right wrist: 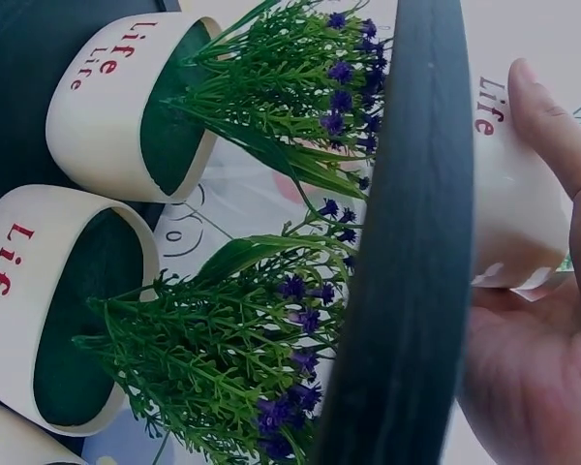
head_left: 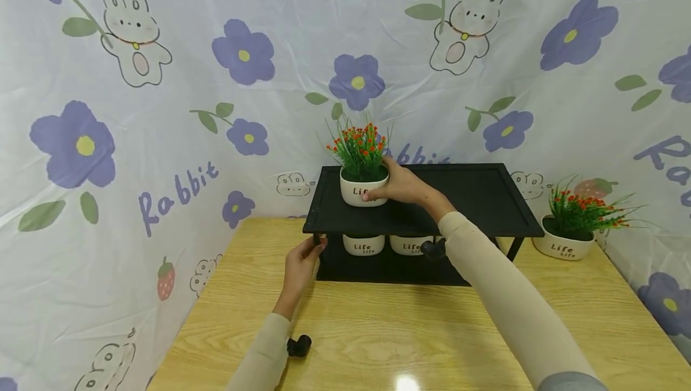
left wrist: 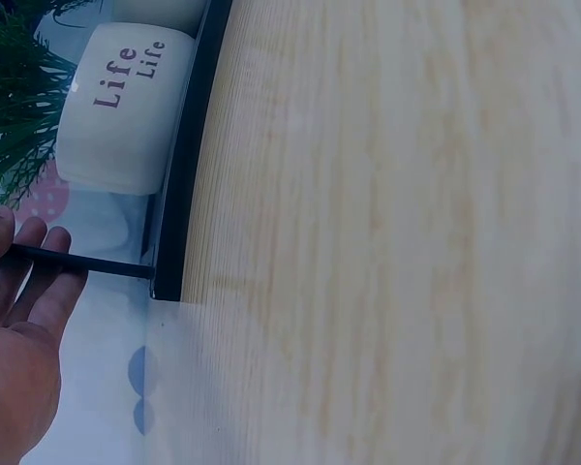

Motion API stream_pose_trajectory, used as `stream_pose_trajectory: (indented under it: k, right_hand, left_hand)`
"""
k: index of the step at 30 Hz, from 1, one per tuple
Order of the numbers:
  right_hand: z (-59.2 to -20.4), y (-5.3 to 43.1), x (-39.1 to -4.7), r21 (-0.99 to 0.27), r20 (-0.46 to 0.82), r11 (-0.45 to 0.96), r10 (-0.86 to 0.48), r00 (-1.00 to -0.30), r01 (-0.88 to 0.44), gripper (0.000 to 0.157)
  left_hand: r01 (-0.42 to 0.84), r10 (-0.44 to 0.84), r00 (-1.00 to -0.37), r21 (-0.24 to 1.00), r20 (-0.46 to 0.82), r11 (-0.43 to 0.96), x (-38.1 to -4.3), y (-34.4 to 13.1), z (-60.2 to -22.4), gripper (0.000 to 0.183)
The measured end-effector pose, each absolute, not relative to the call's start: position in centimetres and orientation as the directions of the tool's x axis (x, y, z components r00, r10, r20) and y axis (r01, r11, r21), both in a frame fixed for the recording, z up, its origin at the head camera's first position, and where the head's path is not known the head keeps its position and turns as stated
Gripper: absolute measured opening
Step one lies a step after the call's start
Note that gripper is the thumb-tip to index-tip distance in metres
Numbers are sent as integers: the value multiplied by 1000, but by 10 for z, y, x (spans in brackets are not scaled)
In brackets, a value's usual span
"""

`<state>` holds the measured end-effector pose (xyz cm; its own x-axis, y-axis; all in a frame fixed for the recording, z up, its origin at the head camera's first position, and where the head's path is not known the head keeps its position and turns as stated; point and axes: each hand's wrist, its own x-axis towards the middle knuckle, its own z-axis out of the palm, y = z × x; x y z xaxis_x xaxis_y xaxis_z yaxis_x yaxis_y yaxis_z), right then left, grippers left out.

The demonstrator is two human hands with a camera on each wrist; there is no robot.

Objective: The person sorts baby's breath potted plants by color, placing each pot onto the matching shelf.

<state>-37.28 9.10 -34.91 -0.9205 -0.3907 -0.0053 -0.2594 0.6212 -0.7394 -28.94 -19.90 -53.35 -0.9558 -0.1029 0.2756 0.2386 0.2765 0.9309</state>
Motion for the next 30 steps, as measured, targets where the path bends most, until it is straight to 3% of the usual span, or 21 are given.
stream_pose_trajectory:
  k: [7, 14, 30]
  right_hand:
    - [-347, 97, -373, -737, 10, 613, -412, -911, -285, 125]
    - [-340, 119, -369, -791, 67, 512, -472, -879, -336, 112]
    - [-324, 233, -335, -716, 314, 539, -319, -894, -444, 35]
  left_hand:
    - [241, -113, -953, 931, 280, 275, -290, -197, -535, 28]
    - [220, -125, -957, 934, 263, 282, -282, -190, -523, 26]
    - [243, -125, -949, 925, 288, 291, -292, -198, -535, 26]
